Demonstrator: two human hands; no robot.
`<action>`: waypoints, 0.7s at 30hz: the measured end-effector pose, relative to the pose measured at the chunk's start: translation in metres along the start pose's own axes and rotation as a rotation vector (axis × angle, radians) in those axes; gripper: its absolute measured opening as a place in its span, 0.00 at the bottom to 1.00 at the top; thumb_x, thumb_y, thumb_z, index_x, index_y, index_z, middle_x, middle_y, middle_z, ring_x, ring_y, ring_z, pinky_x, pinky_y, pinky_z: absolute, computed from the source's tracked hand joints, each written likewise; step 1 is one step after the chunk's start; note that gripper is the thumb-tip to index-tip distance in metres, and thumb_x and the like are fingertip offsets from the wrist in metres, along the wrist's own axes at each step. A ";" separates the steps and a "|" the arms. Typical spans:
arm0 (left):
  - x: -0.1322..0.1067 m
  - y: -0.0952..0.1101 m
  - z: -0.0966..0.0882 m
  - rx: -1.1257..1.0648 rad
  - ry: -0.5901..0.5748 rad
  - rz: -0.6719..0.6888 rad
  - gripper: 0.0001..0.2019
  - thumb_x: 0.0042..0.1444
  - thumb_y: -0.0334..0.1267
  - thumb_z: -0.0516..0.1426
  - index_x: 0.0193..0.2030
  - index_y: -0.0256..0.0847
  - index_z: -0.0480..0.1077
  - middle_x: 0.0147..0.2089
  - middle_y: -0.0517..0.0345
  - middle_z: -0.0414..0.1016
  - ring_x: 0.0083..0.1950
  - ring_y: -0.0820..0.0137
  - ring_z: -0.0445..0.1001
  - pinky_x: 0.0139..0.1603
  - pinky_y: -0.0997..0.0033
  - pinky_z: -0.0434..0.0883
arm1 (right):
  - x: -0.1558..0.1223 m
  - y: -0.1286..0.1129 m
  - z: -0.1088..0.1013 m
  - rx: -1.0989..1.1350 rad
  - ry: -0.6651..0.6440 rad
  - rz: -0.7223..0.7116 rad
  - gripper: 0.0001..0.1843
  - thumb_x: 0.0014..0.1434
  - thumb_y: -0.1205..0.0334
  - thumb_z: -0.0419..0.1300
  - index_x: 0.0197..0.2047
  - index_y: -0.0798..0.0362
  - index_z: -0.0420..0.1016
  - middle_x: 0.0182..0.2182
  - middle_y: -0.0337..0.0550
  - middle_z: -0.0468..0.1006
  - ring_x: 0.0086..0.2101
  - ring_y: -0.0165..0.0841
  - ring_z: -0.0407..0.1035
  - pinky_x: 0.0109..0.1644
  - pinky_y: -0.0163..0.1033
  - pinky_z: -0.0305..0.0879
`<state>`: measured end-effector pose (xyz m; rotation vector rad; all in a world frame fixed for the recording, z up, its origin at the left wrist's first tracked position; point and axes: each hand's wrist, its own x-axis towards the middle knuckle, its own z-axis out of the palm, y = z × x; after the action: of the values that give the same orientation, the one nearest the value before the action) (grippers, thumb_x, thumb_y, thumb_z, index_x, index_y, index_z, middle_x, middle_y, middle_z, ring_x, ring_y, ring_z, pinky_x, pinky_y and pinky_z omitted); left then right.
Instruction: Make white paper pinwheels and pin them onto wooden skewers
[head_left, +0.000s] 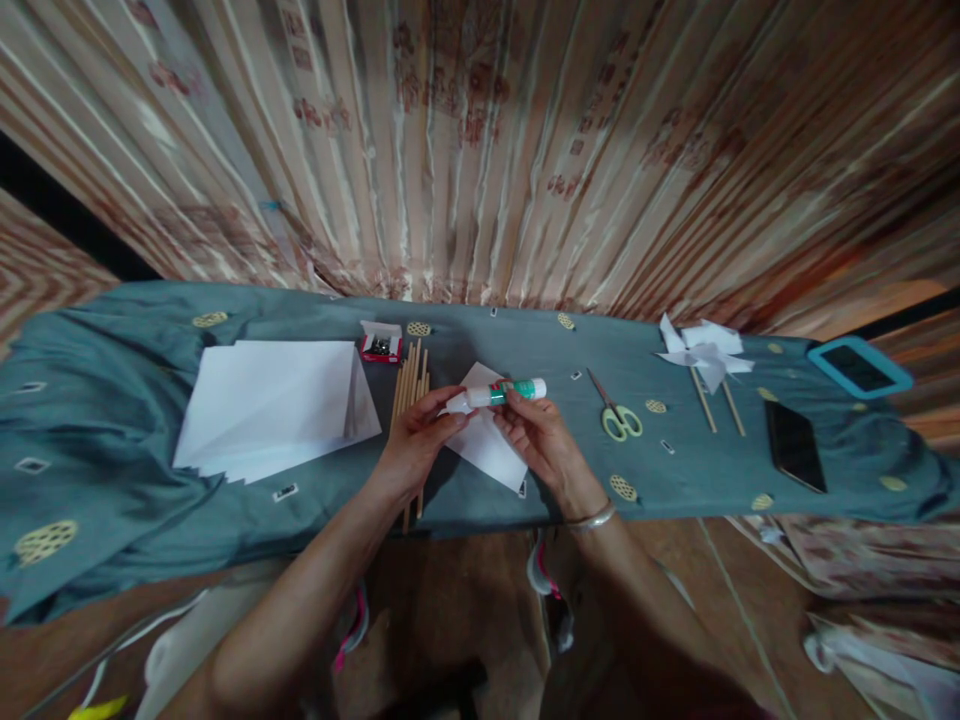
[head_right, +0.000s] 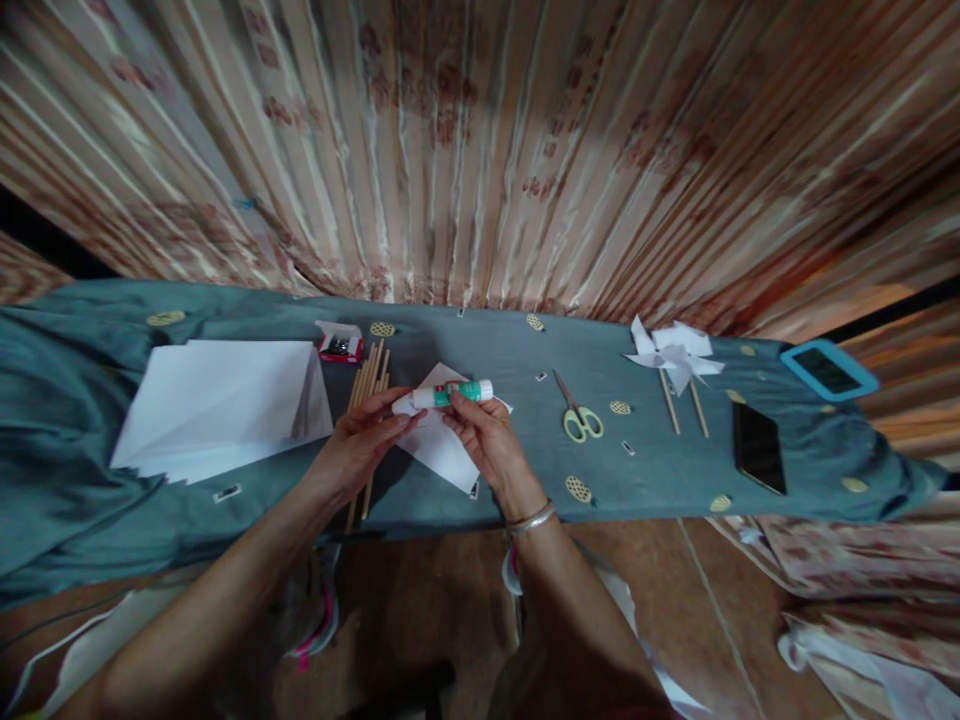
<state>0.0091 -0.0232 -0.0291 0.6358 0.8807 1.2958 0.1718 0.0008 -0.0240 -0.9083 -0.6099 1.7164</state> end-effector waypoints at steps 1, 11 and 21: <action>0.000 0.000 0.000 -0.003 0.003 0.000 0.18 0.38 0.35 0.71 0.40 0.42 0.80 0.40 0.59 0.81 0.43 0.69 0.77 0.55 0.66 0.70 | 0.000 0.000 0.001 -0.005 -0.002 -0.002 0.12 0.42 0.61 0.75 0.31 0.51 0.81 0.29 0.37 0.83 0.29 0.29 0.76 0.36 0.32 0.76; -0.004 0.003 -0.002 0.117 0.045 0.060 0.18 0.41 0.35 0.70 0.42 0.44 0.80 0.41 0.59 0.81 0.42 0.69 0.76 0.50 0.68 0.71 | -0.001 0.001 0.000 -0.038 0.000 -0.014 0.13 0.41 0.63 0.76 0.33 0.54 0.82 0.30 0.38 0.83 0.30 0.26 0.76 0.39 0.29 0.75; 0.000 0.002 -0.008 0.333 0.009 0.137 0.19 0.43 0.40 0.68 0.44 0.39 0.77 0.41 0.56 0.82 0.42 0.65 0.78 0.47 0.65 0.73 | -0.003 0.001 0.003 -0.067 -0.030 -0.006 0.16 0.38 0.61 0.78 0.31 0.54 0.82 0.29 0.37 0.84 0.30 0.27 0.77 0.38 0.29 0.76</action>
<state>0.0012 -0.0236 -0.0323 0.9660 1.0865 1.2843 0.1691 -0.0021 -0.0220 -0.9275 -0.6928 1.7154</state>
